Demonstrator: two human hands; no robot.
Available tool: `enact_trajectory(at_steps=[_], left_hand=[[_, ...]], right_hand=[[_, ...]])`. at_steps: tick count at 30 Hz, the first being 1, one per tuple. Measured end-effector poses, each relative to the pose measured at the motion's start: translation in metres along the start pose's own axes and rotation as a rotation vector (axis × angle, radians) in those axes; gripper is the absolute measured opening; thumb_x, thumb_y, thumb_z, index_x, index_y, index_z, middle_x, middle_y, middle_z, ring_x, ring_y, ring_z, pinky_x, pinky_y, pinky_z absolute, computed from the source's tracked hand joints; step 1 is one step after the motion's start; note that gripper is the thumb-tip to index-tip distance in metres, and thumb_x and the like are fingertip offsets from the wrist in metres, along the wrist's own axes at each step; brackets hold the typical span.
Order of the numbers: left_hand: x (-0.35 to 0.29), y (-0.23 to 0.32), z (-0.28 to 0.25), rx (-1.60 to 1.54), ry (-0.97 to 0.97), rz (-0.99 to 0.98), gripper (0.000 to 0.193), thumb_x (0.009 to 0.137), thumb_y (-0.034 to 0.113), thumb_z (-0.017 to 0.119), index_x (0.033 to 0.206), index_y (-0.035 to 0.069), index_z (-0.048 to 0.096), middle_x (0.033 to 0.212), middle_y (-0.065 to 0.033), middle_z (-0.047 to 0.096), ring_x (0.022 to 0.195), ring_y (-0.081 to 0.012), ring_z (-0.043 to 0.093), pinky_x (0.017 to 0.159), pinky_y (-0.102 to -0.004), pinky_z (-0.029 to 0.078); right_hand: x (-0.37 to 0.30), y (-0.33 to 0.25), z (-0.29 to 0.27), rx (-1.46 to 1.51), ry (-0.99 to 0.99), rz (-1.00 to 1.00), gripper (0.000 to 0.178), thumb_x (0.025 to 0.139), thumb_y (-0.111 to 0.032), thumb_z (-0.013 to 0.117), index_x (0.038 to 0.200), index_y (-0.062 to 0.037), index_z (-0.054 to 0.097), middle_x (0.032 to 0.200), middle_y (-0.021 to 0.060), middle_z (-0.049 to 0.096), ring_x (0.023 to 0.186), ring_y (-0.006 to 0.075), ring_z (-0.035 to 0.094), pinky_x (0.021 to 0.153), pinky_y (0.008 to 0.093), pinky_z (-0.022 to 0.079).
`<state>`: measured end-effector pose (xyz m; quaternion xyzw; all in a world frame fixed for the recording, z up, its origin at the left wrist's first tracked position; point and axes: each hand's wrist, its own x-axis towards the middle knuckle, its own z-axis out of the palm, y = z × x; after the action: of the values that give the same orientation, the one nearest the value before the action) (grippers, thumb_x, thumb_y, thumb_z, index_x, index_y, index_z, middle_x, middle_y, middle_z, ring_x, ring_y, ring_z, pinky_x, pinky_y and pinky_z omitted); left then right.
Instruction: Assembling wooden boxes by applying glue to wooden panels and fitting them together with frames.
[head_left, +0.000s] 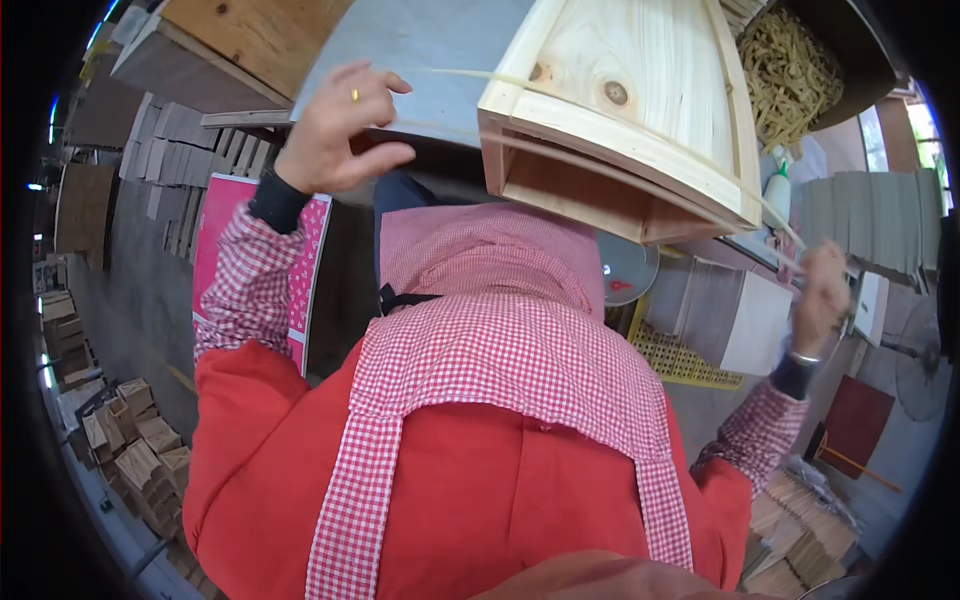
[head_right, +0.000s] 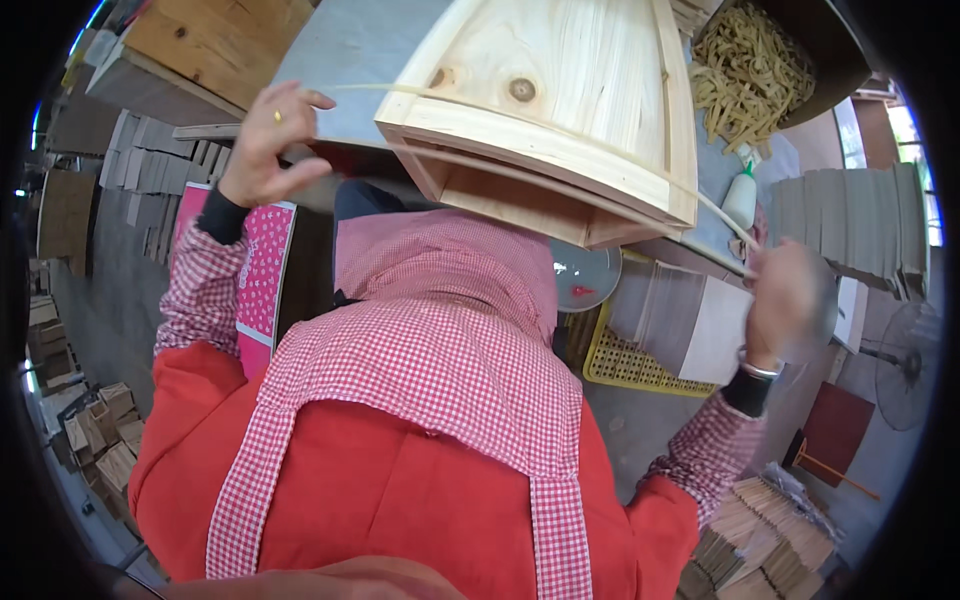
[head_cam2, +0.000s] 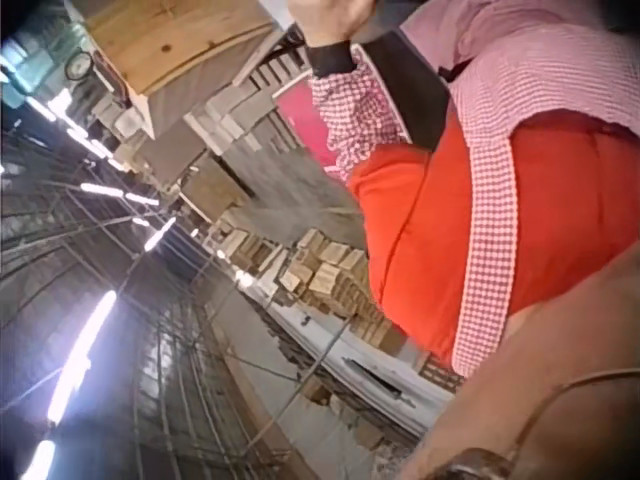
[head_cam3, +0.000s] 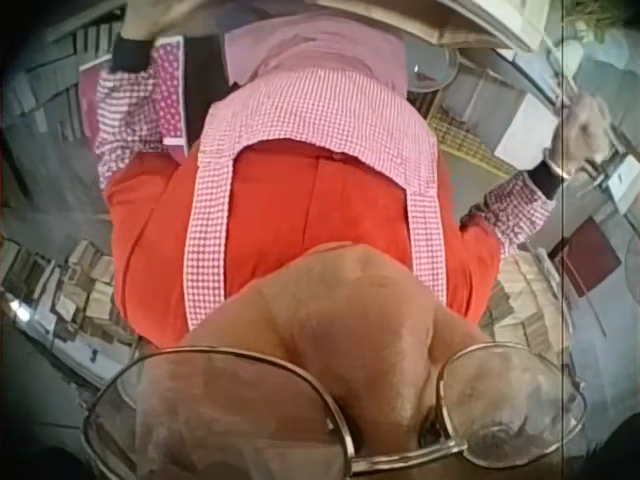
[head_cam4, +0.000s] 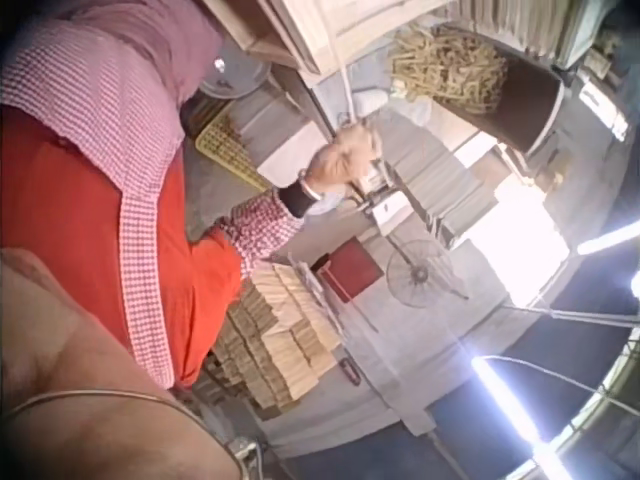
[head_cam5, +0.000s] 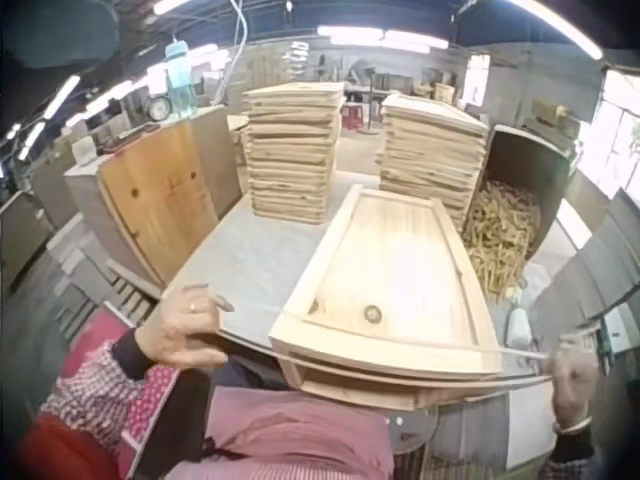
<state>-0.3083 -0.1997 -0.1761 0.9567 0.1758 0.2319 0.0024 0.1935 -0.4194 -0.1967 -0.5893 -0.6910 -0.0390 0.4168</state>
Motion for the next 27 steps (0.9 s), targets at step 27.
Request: enact_trajectory(at_steps=[27], left_hand=[[-0.031, 0.036, 0.111, -0.042, 0.106, -0.032, 0.028, 0.064, 0.000, 0.068, 0.093, 0.003, 0.065, 0.095, -0.0096, 0.065, 0.077, -0.0284, 0.063, 0.082, -0.0396, 0.052]], right_hand=[[-0.013, 0.017, 0.125, 0.052, 0.118, -0.001, 0.036, 0.069, -0.013, 0.072, 0.100, -0.0012, 0.060, 0.089, 0.0121, 0.065, 0.074, 0.0293, 0.065, 0.064, 0.0319, 0.051]])
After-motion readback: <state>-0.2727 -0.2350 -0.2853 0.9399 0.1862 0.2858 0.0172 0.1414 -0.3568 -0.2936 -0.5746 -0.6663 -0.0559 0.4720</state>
